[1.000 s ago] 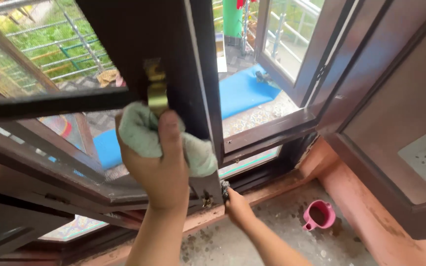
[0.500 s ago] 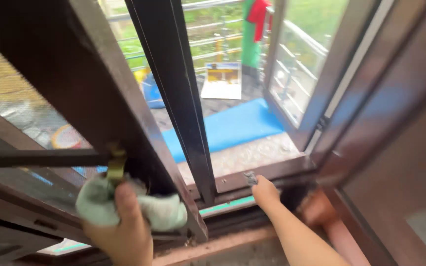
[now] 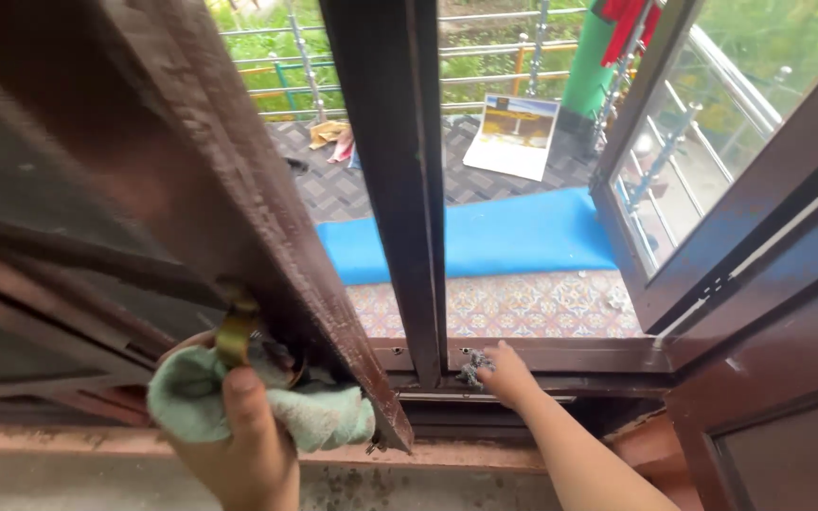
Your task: Cleaning a wooden window frame and mesh screen using a wet cloth and a scrubbing tool.
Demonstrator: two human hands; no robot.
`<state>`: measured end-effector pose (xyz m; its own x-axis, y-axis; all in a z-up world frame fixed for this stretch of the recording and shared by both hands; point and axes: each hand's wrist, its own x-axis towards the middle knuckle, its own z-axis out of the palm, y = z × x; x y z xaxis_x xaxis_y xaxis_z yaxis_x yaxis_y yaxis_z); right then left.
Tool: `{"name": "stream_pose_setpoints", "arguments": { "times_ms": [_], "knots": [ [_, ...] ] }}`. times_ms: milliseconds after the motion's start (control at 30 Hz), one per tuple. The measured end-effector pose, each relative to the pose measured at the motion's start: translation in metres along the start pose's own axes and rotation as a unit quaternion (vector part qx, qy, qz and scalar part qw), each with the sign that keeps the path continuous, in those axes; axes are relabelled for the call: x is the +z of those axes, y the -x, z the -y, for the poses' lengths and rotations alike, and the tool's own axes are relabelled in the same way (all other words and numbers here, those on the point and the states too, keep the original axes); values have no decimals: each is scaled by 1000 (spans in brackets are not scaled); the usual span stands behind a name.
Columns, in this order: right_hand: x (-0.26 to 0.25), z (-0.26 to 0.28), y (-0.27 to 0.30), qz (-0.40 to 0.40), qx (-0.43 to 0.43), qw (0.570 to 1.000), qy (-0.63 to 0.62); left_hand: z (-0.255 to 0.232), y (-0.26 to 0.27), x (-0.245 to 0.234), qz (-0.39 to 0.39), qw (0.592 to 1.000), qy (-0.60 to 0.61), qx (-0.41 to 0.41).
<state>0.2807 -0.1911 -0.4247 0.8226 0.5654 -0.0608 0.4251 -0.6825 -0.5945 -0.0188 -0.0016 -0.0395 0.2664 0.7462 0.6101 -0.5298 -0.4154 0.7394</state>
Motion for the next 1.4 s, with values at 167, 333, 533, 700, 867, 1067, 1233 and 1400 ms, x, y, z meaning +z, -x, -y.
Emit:
{"name": "stream_pose_setpoints", "arguments": {
  "times_ms": [167,333,533,700,867,1067,1233,1400],
  "knots": [
    [-66,114,38,36,97,968,-228,-8,3,-11,5,999,10,-32],
    [-82,211,115,141,82,885,-436,-27,14,-40,11,994,2,-107],
    [-113,317,209,70,-110,819,-559,-109,36,-90,-122,912,147,-363],
    [-150,401,273,290,-163,810,-483,-155,63,-136,-96,880,227,-406],
    [-143,442,308,352,-124,804,-463,-197,84,-148,-88,888,261,-369],
    [-165,467,337,303,-115,828,-458,-235,80,-152,-20,928,73,-364],
    [-168,456,320,189,-214,804,-522,-242,73,-155,37,932,-93,-349],
    [-193,459,329,42,-101,914,-391,-216,78,-161,172,952,-220,-128]
  ]
}}
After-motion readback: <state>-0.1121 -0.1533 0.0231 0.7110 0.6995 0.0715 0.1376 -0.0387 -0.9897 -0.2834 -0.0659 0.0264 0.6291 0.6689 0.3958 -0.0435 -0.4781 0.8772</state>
